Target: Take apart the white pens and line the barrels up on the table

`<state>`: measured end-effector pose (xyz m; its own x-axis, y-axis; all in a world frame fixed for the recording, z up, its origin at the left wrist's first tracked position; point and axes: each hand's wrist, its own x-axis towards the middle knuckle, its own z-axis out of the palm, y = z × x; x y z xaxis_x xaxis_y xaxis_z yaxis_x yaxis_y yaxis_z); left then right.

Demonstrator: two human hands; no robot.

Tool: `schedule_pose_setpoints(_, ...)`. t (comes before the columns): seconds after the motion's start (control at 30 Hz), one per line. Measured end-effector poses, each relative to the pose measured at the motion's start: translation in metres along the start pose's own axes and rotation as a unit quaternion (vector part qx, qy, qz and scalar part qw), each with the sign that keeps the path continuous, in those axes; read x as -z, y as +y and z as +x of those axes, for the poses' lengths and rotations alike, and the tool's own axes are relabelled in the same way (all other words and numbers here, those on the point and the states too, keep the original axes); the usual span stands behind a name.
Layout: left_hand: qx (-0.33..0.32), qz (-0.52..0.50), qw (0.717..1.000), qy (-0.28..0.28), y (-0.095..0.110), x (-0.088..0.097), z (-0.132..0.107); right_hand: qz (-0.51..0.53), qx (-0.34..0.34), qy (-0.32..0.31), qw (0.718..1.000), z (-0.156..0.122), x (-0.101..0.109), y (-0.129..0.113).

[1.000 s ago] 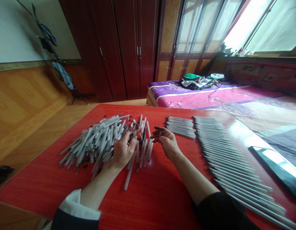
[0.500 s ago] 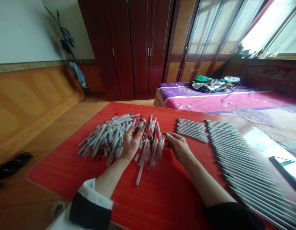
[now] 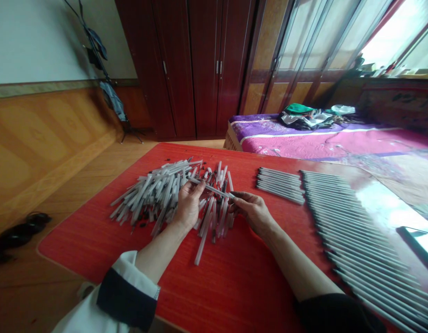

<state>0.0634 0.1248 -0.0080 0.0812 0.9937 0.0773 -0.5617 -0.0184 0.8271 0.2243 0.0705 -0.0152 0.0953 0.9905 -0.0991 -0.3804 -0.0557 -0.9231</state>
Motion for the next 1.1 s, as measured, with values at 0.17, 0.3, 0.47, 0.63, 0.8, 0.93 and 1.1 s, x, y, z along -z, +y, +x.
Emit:
schedule_pose_setpoints(0.17, -0.008, -0.011, 1.000, 0.016, -0.002, 0.002, 0.002, -0.001, -0.005, 0.011, 1.000, 0.000, 0.001, -0.001)
schedule_pose_setpoints(0.3, -0.009, -0.006, 1.000, 0.013, -0.002, 0.001, 0.002, -0.010, 0.003, 0.010, 1.000, 0.001, 0.001, 0.000)
schedule_pose_setpoints(0.47, 0.011, -0.001, 1.000, 0.003, -0.003, -0.002, -0.003, -0.029, 0.007, 0.005, 1.000, 0.001, -0.001, 0.002)
schedule_pose_setpoints(0.63, 0.019, 0.001, 1.000, -0.005, -0.002, -0.004, -0.005, -0.034, 0.001, -0.015, 0.999, -0.001, 0.000, 0.001)
schedule_pose_setpoints(0.8, 0.028, 0.015, 0.999, -0.020, -0.001, -0.003, -0.006, -0.016, -0.017, -0.012, 1.000, -0.003, 0.000, 0.001)
schedule_pose_setpoints(0.93, 0.030, 0.024, 0.999, -0.028, -0.002, -0.002, -0.007, -0.024, -0.010, 0.001, 1.000, -0.004, 0.000, 0.002)
schedule_pose_setpoints(1.1, 0.034, 0.027, 0.999, -0.028, -0.003, -0.002, -0.008, -0.032, 0.000, 0.004, 0.999, -0.004, 0.000, 0.003)
